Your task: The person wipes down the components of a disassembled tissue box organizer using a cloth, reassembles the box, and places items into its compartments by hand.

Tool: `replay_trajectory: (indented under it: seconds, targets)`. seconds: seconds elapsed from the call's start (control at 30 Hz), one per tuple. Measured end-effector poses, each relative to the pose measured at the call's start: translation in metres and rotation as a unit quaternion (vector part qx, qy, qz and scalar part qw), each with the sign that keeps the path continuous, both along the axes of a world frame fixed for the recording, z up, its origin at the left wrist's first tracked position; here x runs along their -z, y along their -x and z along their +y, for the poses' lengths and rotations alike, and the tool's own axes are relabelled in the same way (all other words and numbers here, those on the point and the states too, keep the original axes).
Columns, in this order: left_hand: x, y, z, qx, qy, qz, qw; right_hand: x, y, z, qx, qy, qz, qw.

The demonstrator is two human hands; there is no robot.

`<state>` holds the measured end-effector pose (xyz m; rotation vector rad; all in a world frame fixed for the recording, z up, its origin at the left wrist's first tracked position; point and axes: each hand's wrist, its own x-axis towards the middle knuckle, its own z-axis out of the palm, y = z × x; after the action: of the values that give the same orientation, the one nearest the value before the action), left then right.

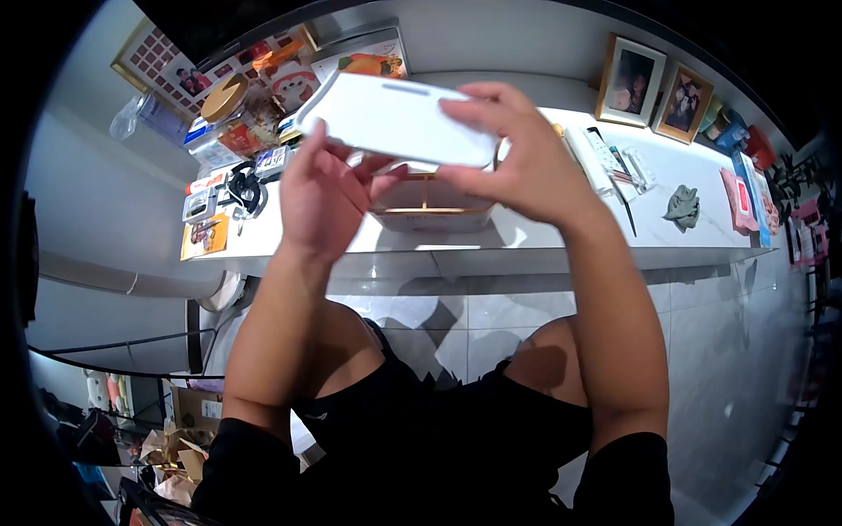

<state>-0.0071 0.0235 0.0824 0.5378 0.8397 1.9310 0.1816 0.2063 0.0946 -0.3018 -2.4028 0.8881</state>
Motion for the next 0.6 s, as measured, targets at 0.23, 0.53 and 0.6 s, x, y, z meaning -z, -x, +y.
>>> replay_trajectory:
  seconds: [0.23,0.53,0.6]
  targets:
    - [0.022,0.079,0.008,-0.118,0.186,0.25,0.943,0.022,0.008,0.042,-0.022,0.06,-0.035,0.997]
    - [0.039,0.062,0.017,-0.09,0.288,0.456,0.837,0.045,0.018,0.054,-0.032,0.085,-0.118,0.989]
    - [0.044,0.063,0.017,-0.093,0.284,0.458,0.837,0.048,0.019,0.053,-0.039,0.066,-0.125,0.989]
